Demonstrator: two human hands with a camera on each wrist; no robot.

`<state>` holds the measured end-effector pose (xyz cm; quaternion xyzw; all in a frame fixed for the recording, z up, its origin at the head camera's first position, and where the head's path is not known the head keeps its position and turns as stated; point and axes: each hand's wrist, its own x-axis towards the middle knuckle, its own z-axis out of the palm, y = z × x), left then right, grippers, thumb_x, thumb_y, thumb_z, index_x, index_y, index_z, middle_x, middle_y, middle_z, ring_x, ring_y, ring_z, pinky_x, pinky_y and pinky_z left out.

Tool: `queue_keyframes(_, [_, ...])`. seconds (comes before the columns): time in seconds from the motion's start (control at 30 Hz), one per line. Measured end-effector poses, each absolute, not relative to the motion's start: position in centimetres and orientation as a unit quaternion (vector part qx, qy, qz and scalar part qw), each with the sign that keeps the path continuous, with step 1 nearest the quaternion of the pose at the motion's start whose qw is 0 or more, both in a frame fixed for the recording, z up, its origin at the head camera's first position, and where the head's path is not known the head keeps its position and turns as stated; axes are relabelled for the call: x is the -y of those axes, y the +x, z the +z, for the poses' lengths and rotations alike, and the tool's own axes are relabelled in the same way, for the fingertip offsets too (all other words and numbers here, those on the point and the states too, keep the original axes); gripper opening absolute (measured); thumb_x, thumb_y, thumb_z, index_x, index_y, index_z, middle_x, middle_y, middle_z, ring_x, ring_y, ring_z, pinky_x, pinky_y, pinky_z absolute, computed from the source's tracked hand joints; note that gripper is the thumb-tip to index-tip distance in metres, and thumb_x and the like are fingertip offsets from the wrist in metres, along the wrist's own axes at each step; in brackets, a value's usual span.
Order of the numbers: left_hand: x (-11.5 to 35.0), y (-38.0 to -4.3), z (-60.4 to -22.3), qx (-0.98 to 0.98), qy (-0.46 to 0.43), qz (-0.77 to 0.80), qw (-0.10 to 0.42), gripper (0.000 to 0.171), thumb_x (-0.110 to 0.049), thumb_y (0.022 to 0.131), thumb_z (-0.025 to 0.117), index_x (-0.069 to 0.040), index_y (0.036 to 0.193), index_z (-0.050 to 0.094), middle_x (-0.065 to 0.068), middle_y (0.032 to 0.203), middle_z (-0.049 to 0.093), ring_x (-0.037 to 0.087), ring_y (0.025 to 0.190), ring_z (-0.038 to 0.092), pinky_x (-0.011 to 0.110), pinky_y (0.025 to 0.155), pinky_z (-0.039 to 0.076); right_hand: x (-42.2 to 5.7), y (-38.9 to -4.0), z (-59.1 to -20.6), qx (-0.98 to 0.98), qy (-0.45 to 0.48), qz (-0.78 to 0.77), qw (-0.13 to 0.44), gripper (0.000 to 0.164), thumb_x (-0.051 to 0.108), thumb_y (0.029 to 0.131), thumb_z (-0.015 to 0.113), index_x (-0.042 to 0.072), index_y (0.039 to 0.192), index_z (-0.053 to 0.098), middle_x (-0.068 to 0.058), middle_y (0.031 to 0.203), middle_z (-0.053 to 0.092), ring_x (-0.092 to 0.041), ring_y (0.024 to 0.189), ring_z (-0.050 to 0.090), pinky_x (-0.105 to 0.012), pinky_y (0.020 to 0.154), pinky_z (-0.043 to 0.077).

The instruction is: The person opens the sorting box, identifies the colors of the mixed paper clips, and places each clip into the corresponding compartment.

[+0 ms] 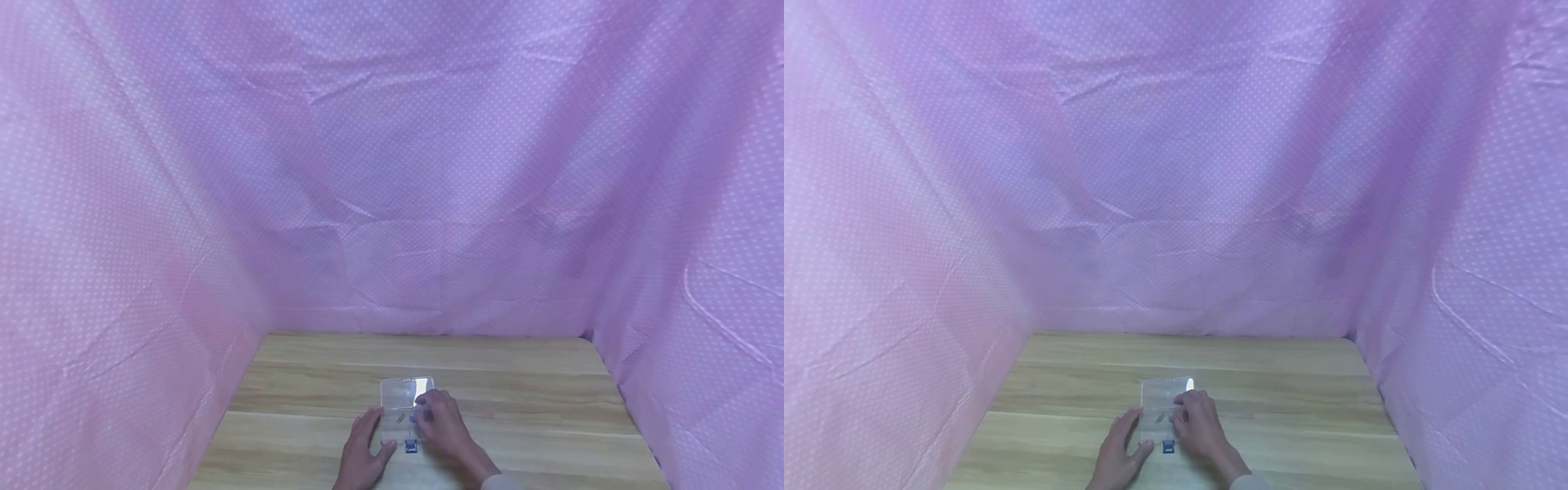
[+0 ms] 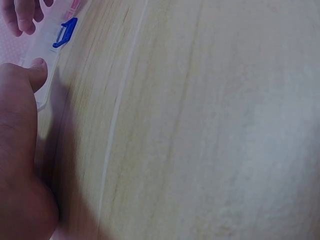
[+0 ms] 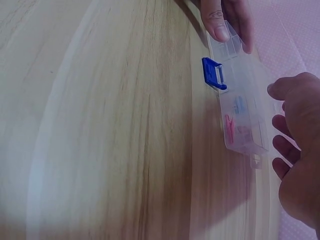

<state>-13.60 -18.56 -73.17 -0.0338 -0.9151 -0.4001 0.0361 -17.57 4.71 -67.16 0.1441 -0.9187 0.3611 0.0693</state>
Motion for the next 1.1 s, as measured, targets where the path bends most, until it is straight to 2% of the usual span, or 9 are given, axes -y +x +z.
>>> queue_keyframes(0.3, [18.5, -13.5, -72.7, 0.916, -0.033, -0.4, 0.014, 0.077, -0.042, 0.096, 0.087, -0.017, 0.163, 0.057, 0.018, 0.17, 0.059, 0.049, 0.163, 0.049, 0.069, 0.141, 0.032, -5.5, -17.4, -67.1, 0.921, 0.164, 0.341, 0.09, 0.038, 0.023, 0.094, 0.091, 0.009, 0.127, 0.078, -0.004, 0.127, 0.08, -0.026, 0.123, 0.07, -0.059, 0.115, 0.058])
queue_keyframes(0.53, [18.5, -13.2, -72.5, 0.912, -0.03, -0.41, 0.013, 0.076, -0.038, 0.097, 0.087, -0.016, 0.163, 0.058, 0.02, 0.171, 0.057, 0.051, 0.163, 0.047, 0.072, 0.14, 0.031, -6.1, -17.2, -67.1, 0.913, 0.177, 0.348, 0.118, 0.04, 0.018, 0.091, 0.091, 0.007, 0.127, 0.078, -0.008, 0.128, 0.082, -0.033, 0.128, 0.072, -0.063, 0.117, 0.058])
queue_keyframes(0.77, [18.5, -13.2, -72.6, 0.911, -0.035, -0.41, 0.022, 0.076, -0.038, 0.096, 0.087, -0.015, 0.162, 0.059, 0.021, 0.17, 0.058, 0.05, 0.163, 0.048, 0.073, 0.139, 0.031, -7.0, -16.8, -67.1, 0.916, 0.156, 0.36, 0.084, 0.046, 0.02, 0.095, 0.088, 0.006, 0.137, 0.075, -0.01, 0.135, 0.08, -0.035, 0.137, 0.069, -0.065, 0.123, 0.054])
queue_keyframes(1.1, [18.5, -13.3, -72.7, 0.918, -0.036, -0.395, 0.023, 0.076, -0.039, 0.096, 0.087, -0.014, 0.162, 0.059, 0.019, 0.169, 0.059, 0.047, 0.162, 0.05, 0.069, 0.14, 0.032, -9.3, -15.7, -66.8, 0.926, 0.143, 0.337, 0.089, 0.05, 0.026, 0.097, 0.087, 0.007, 0.141, 0.073, -0.011, 0.142, 0.077, -0.037, 0.139, 0.067, -0.068, 0.126, 0.051])
